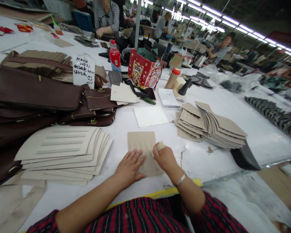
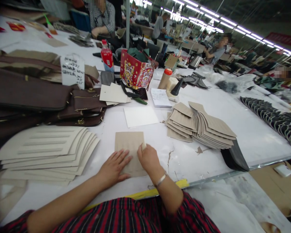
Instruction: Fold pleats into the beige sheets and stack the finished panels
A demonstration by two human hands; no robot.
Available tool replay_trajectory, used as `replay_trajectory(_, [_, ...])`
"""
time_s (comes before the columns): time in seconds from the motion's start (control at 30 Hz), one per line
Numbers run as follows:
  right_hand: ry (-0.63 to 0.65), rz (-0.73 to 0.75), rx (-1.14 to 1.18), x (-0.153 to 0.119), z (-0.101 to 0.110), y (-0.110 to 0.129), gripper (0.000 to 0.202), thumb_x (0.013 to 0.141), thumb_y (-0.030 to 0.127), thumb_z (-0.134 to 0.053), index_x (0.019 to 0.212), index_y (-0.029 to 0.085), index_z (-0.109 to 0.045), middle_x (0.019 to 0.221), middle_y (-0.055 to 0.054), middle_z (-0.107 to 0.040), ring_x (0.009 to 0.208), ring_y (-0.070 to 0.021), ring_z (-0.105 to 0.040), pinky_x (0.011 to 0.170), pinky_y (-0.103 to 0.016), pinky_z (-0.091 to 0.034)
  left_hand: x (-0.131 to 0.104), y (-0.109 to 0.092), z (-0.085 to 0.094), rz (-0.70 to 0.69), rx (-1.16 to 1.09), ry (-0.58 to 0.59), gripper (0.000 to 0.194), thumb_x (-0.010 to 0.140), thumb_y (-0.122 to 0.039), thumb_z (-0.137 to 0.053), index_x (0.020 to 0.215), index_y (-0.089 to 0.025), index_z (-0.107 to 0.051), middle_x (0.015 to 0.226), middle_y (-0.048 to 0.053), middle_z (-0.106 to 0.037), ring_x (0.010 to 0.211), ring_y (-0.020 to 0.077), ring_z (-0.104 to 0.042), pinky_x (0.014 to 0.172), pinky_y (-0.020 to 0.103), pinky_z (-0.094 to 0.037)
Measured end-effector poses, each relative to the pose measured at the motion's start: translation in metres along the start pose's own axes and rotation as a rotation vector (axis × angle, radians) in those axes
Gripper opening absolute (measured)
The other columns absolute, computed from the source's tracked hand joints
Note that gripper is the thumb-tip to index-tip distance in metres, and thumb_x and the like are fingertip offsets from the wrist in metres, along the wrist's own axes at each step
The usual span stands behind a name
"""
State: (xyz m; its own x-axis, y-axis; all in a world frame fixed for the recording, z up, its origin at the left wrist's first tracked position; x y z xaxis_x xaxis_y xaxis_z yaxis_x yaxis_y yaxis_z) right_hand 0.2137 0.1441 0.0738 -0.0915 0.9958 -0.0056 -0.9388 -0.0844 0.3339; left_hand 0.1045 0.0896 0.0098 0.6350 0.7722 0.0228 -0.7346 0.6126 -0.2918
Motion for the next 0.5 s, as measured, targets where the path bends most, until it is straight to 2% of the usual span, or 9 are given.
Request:
replay_trajectory(0.07, [0.046, 0.01, 0.021, -0.035, -0.004, -0.003, 0.034, 0.088, 0.03, -0.034, 0.083, 0.011, -0.062, 0.061, -0.007, -0.063, 0.061, -0.0154, -0.06, 0.056, -0.022, -0.04, 0.0, 0.001, 0.002, 0.0, -0.01, -0.013, 0.074, 0.072, -0.064, -0.048, 0.133, -0.024, -0.034, 0.142, 0.008, -0.028, 0.129, 0.0295, -0.024, 0.104, 0.043, -0.018])
replay_trajectory(0.13, [0.034, 0.009, 0.038, -0.039, -0.004, -0.005, 0.034, 0.088, 0.031, -0.034, 0.084, 0.012, -0.062, 0.061, -0.007, -0.063, 0.062, -0.0147, -0.06, 0.055, -0.021, -0.04, 0.0, 0.002, 0.003, -0.006, -0.018, -0.015, 0.074, 0.072, -0.064, -0.048, 0.132, -0.024, -0.035, 0.142, 0.007, -0.029, 0.129, 0.0293, -0.025, 0.104, 0.043, -0.018])
replay_trajectory(0.17, [0.01, 0.013, 0.038, -0.027, -0.003, -0.003, 0.034, 0.088, 0.03, -0.034, 0.083, 0.012, -0.062, 0.061, -0.006, -0.063, 0.062, -0.0145, -0.06, 0.056, -0.021, -0.04, 0.0, 0.002, 0.003, -0.008, -0.022, -0.011, 0.073, 0.072, -0.064, -0.048, 0.133, -0.025, -0.035, 0.142, 0.007, -0.029, 0.128, 0.0293, -0.025, 0.104, 0.043, -0.018])
replay_trajectory(0.27, [-0.079, 0.041, 0.002, 0.03, 0.001, 0.005, 0.033, 0.089, 0.028, -0.034, 0.081, 0.012, -0.061, 0.06, -0.006, -0.063, 0.065, -0.0147, -0.061, 0.061, -0.021, -0.04, 0.001, 0.002, 0.002, -0.006, -0.031, 0.005, 0.075, 0.071, -0.065, -0.048, 0.133, -0.026, -0.033, 0.142, 0.007, -0.03, 0.128, 0.0297, -0.026, 0.103, 0.044, -0.018])
replay_trajectory(0.33, [-0.093, 0.051, -0.029, 0.049, 0.001, 0.01, 0.032, 0.088, 0.027, -0.035, 0.078, 0.011, -0.061, 0.059, -0.006, -0.062, 0.066, -0.0153, -0.061, 0.063, -0.022, -0.04, 0.001, 0.003, 0.001, 0.004, -0.038, 0.015, 0.076, 0.071, -0.065, -0.049, 0.134, -0.026, -0.032, 0.142, 0.007, -0.029, 0.128, 0.0299, -0.025, 0.103, 0.044, -0.018])
replay_trajectory(0.4, [-0.06, 0.049, -0.035, 0.034, 0.0, 0.01, 0.03, 0.088, 0.027, -0.036, 0.08, 0.011, -0.06, 0.059, -0.006, -0.062, 0.064, -0.0154, -0.06, 0.061, -0.022, -0.04, 0.001, 0.003, -0.001, 0.02, -0.049, 0.027, 0.077, 0.07, -0.064, -0.05, 0.134, -0.026, -0.032, 0.142, 0.006, -0.028, 0.129, 0.0302, -0.024, 0.103, 0.044, -0.018])
replay_trajectory(0.5, [-0.003, 0.026, 0.026, -0.02, -0.003, 0.003, 0.029, 0.088, 0.028, -0.036, 0.083, 0.012, -0.06, 0.063, -0.006, -0.063, 0.062, -0.0141, -0.06, 0.057, -0.021, -0.04, 0.001, 0.005, -0.002, 0.033, -0.076, 0.048, 0.076, 0.07, -0.063, -0.051, 0.133, -0.025, -0.033, 0.143, 0.007, -0.027, 0.129, 0.0303, -0.023, 0.104, 0.045, -0.017])
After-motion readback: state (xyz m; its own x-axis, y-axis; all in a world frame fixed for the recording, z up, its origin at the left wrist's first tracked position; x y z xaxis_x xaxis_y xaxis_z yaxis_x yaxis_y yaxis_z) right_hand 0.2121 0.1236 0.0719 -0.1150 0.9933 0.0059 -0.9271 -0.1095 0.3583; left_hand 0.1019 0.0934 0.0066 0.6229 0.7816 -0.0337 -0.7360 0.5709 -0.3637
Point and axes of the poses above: each hand's wrist, its own x-axis towards the middle knuckle, its own z-axis out of the back of the hand, y = z × x, the point moved 10 cm from there along x, towards the middle knuckle
